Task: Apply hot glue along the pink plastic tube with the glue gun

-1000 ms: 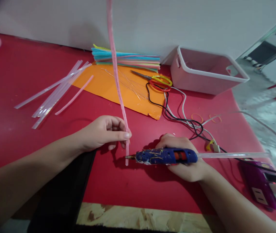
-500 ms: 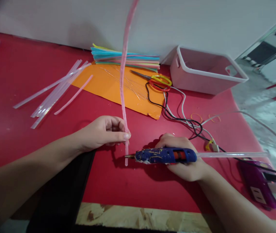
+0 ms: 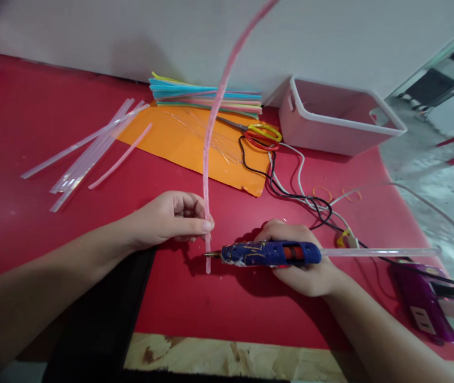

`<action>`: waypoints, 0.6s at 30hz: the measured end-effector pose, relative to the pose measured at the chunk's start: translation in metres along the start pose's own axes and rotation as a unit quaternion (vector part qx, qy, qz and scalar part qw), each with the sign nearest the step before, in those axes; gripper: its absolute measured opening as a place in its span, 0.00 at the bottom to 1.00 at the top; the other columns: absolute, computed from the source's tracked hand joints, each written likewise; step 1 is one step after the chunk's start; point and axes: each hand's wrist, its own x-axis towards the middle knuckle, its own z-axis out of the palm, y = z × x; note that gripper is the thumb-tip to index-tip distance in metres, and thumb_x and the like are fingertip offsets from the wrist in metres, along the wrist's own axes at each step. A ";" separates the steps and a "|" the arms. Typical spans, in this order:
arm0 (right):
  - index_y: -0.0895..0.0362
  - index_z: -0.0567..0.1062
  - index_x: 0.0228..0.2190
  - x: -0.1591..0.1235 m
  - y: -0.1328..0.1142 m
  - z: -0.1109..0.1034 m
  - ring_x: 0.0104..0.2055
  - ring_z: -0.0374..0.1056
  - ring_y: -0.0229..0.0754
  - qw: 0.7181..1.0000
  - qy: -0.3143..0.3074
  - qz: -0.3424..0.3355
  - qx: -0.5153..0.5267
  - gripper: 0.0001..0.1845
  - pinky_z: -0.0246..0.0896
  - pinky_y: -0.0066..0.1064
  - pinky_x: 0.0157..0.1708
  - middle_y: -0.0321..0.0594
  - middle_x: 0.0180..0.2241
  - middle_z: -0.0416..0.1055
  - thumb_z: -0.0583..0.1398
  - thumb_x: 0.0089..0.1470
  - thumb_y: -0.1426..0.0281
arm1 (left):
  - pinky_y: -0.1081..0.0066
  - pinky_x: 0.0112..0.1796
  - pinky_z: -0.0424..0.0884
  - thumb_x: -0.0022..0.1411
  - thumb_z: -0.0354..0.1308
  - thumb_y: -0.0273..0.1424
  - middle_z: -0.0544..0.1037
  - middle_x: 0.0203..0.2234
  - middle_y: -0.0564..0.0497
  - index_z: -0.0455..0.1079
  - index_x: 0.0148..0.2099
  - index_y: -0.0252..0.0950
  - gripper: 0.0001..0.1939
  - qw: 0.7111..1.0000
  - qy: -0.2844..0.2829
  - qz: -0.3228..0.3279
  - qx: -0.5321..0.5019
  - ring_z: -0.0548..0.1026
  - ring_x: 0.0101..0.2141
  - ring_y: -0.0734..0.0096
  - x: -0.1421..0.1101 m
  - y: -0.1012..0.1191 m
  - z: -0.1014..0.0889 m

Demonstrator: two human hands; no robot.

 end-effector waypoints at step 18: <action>0.55 0.83 0.38 -0.002 0.001 -0.001 0.27 0.69 0.42 1.000 -0.002 -0.002 0.010 0.18 0.68 0.34 0.29 0.41 0.28 0.75 0.64 0.65 0.52 | 0.77 0.25 0.64 0.47 0.80 0.29 0.80 0.22 0.55 0.75 0.28 0.35 0.15 1.000 -0.010 0.000 0.016 0.71 0.22 0.79 -0.001 0.000 -0.002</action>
